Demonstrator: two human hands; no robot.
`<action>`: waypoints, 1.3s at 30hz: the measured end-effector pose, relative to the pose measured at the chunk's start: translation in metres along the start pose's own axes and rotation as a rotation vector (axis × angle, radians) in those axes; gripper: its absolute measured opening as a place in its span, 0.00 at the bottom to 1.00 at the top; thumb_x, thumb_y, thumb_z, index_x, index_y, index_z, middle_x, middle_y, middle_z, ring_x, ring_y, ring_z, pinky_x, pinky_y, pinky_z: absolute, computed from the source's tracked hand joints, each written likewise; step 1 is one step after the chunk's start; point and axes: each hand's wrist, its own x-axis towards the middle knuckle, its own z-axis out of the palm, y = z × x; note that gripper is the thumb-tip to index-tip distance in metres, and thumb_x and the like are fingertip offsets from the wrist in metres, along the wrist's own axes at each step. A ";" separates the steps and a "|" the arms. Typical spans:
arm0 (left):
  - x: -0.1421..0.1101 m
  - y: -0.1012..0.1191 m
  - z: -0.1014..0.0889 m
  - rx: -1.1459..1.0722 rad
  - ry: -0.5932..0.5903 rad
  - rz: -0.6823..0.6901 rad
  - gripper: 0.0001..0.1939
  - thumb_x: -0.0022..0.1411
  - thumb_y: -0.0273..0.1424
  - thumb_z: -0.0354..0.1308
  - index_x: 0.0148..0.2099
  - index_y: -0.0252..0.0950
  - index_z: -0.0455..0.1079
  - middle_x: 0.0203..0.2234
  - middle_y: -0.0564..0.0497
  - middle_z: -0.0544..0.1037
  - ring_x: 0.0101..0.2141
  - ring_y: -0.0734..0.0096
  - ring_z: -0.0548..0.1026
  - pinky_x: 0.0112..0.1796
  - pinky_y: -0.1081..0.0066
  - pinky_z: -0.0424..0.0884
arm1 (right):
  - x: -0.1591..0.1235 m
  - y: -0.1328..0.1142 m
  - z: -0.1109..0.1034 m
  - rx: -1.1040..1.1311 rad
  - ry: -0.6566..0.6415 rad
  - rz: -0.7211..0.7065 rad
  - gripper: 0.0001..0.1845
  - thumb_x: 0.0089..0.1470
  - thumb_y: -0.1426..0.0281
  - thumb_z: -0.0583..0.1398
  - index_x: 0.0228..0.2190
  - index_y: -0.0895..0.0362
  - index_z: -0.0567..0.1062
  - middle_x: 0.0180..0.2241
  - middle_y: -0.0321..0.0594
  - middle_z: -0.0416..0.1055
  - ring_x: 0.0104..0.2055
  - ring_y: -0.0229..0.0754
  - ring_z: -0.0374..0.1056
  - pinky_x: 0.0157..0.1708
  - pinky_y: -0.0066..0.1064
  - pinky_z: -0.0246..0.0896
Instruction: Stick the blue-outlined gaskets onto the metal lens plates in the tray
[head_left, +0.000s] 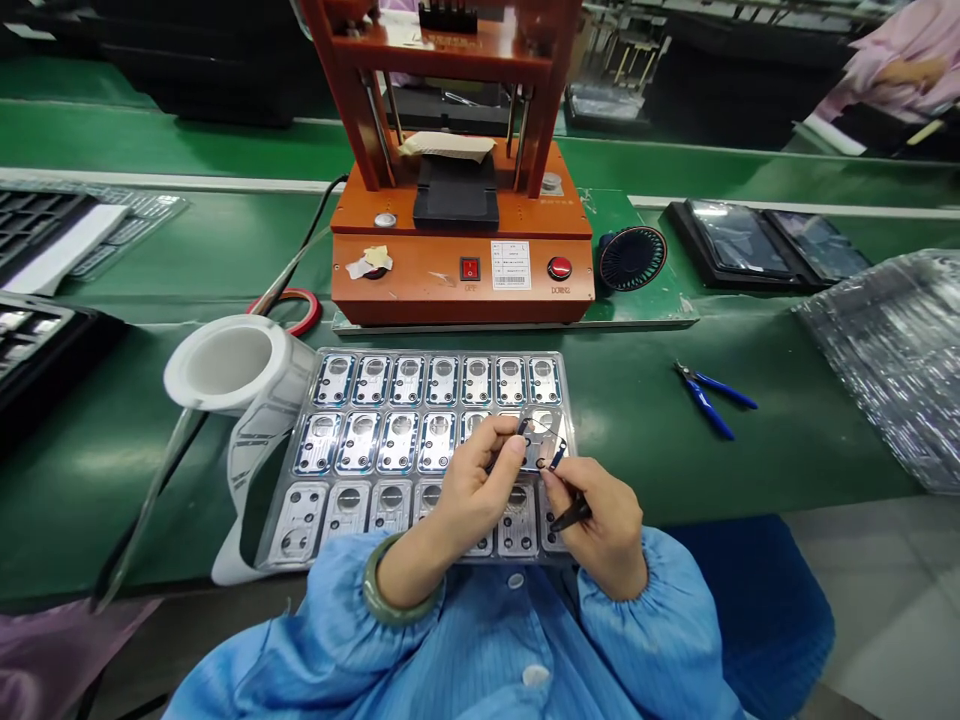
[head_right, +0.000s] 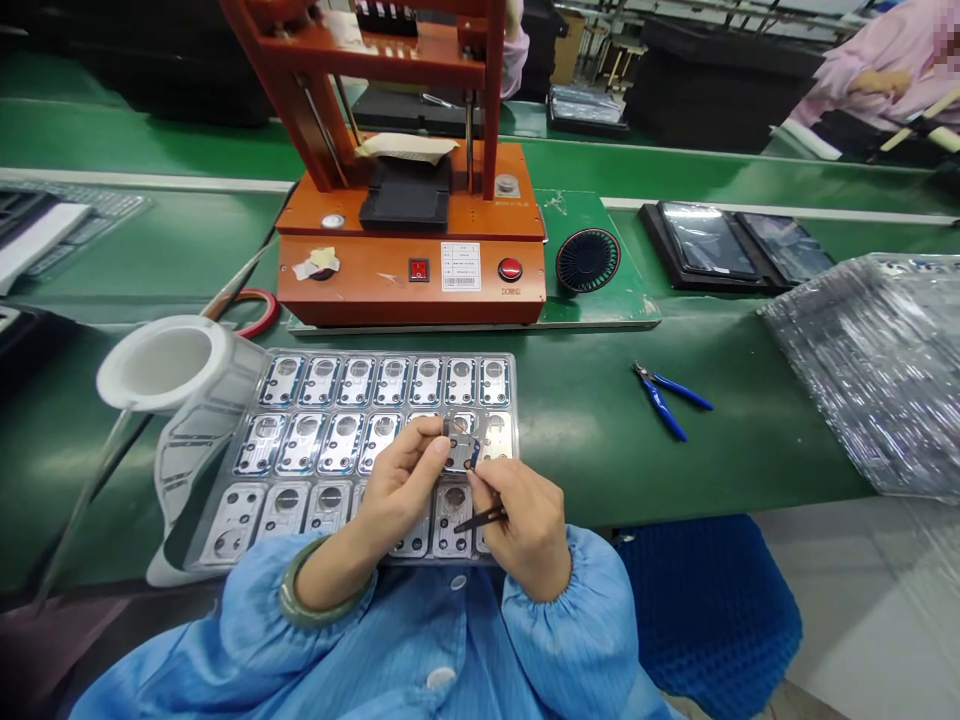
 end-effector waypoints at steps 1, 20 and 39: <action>0.000 0.000 0.000 0.008 0.002 0.006 0.09 0.65 0.38 0.51 0.40 0.37 0.66 0.27 0.54 0.70 0.25 0.76 0.67 0.27 0.75 0.64 | 0.000 0.000 0.000 0.003 0.005 -0.001 0.05 0.56 0.78 0.58 0.34 0.57 0.71 0.28 0.38 0.74 0.29 0.37 0.72 0.31 0.26 0.68; -0.001 -0.002 -0.004 0.105 -0.025 0.110 0.18 0.67 0.31 0.45 0.58 0.37 0.60 0.19 0.60 0.55 0.19 0.76 0.55 0.23 0.73 0.57 | -0.003 0.000 0.001 0.069 -0.070 -0.025 0.06 0.56 0.79 0.58 0.35 0.57 0.71 0.29 0.40 0.75 0.30 0.38 0.73 0.30 0.28 0.67; 0.000 -0.002 -0.003 0.180 0.070 0.202 0.10 0.69 0.34 0.43 0.49 0.39 0.60 0.19 0.60 0.60 0.16 0.78 0.57 0.20 0.75 0.56 | -0.002 -0.001 0.001 0.104 -0.116 -0.043 0.07 0.56 0.79 0.58 0.36 0.56 0.70 0.28 0.39 0.75 0.28 0.38 0.71 0.28 0.29 0.66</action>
